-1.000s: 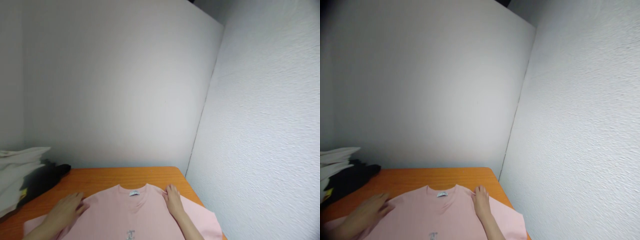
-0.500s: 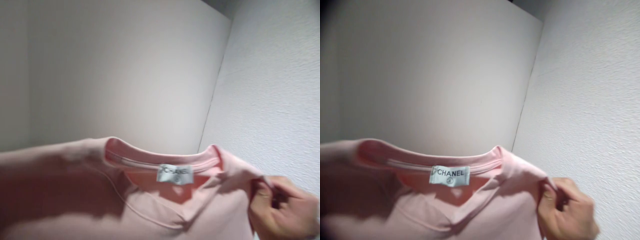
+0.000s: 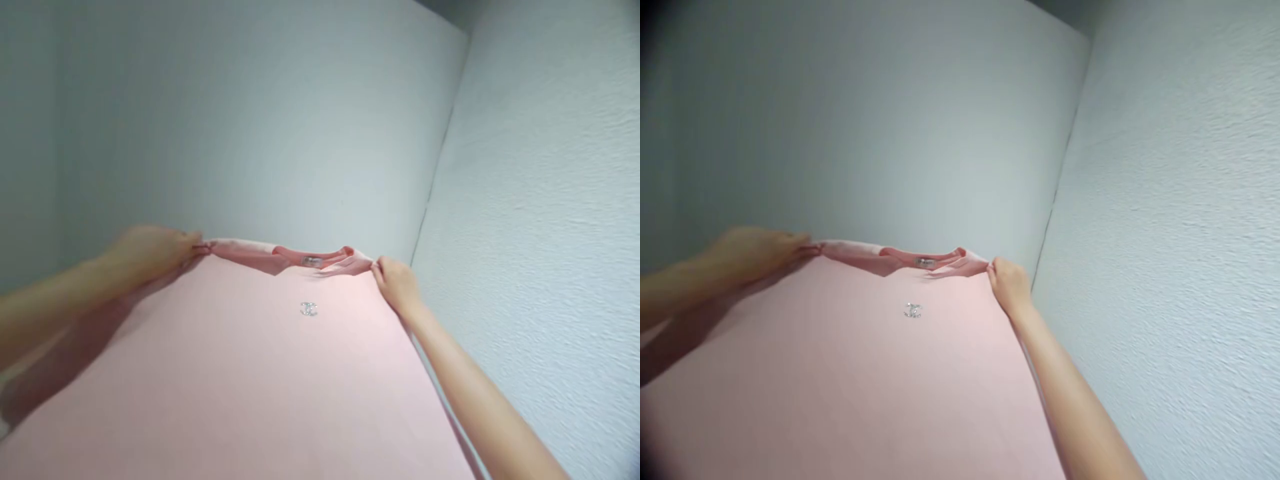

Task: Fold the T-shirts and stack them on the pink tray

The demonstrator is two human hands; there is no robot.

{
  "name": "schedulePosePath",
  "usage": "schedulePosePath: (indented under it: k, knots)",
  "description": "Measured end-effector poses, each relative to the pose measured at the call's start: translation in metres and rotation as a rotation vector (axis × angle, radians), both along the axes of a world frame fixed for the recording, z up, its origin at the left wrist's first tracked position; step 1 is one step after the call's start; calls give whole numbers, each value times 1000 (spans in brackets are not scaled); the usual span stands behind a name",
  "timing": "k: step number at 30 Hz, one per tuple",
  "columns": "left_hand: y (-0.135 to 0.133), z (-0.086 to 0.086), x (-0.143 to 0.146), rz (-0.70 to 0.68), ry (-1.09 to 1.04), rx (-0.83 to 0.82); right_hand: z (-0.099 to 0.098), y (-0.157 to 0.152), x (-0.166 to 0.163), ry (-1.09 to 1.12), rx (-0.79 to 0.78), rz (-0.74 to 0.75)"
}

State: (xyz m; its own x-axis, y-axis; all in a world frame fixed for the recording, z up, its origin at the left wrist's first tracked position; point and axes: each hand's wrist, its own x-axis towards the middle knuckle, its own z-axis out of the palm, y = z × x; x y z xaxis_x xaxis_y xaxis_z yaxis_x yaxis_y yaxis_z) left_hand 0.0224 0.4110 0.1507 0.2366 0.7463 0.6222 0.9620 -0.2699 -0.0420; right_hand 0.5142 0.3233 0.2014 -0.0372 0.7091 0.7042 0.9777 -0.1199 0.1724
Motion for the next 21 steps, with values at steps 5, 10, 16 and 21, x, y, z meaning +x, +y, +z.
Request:
schedulePosePath:
  k: [5, 10, 16, 21]
  knots:
    - [1, -28, 46, -26, 178, -220, -75, 38, -65, 154, -313, 6]
    - [-43, -165, 56, -135, 128, -498, -196, -7, -100, 230, -602, 186]
    - [-61, -219, 49, -45, 32, -602, -260, -35, -92, 398, -738, 186]
    - [-47, -223, 22, -15, 81, -581, -250, -23, -94, 509, -638, 311]
